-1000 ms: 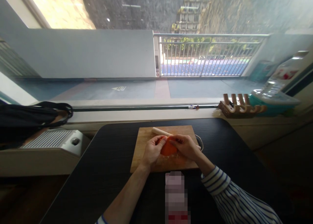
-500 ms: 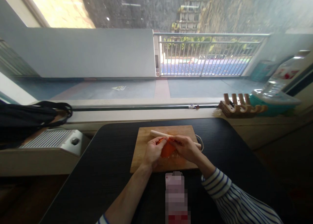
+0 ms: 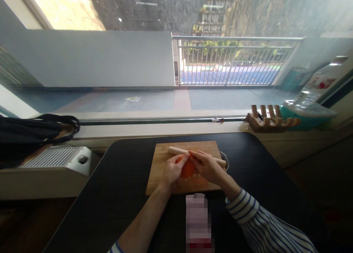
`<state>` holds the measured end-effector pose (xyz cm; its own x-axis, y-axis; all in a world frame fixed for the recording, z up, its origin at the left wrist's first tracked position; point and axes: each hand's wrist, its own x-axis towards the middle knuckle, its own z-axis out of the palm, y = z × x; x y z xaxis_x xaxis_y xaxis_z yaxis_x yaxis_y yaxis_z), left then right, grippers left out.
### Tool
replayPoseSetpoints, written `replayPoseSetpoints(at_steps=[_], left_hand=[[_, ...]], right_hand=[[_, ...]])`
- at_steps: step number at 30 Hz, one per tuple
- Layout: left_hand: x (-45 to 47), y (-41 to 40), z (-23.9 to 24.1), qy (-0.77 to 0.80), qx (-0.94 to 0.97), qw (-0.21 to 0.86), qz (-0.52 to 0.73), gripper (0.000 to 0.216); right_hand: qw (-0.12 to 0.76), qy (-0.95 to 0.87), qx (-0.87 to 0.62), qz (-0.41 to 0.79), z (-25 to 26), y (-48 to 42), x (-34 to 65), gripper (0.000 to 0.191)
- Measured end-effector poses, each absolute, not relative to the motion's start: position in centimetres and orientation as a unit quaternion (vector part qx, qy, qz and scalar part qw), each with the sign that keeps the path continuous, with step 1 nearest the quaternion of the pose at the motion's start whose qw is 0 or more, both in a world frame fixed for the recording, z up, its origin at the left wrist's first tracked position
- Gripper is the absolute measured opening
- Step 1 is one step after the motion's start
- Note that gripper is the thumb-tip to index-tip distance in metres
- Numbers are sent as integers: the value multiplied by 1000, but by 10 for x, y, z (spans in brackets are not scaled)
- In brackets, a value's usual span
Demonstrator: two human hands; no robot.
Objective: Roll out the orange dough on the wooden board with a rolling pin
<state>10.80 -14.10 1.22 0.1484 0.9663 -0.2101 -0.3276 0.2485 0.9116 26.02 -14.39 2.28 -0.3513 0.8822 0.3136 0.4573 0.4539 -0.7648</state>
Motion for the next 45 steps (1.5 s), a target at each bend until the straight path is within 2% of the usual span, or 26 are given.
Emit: replayPoseSetpoints(at_steps=[5,10,18,25,28,36,42,45], left_hand=[[111,-141,14,431,353,648,520,36],[108,-141,16,419,369,646,521,39],[108,-140,11,467,444,551,530,35],[106,-138,15,463,427,608,485,44],[101,-138,17,470,468,600,447,45],[99,-140,14,538,568,403,475,45],[98,-136,20,525,539,451,480,42],[98,-138,21,511,534,449,502,35]], right_hand=[[398,-709,-483,325,21,-145,257,29],[423,-685,-466,367,12,-140,258,25],[470,-615,-475,420,1,-137,252,27],[499,-570,-462,461,8,-137,255,26],[490,-582,-458,459,8,-136,257,27],[436,-639,-470,425,7,-136,250,30],[414,-670,-464,405,6,-145,254,49],[422,-689,-436,397,4,-147,253,45]])
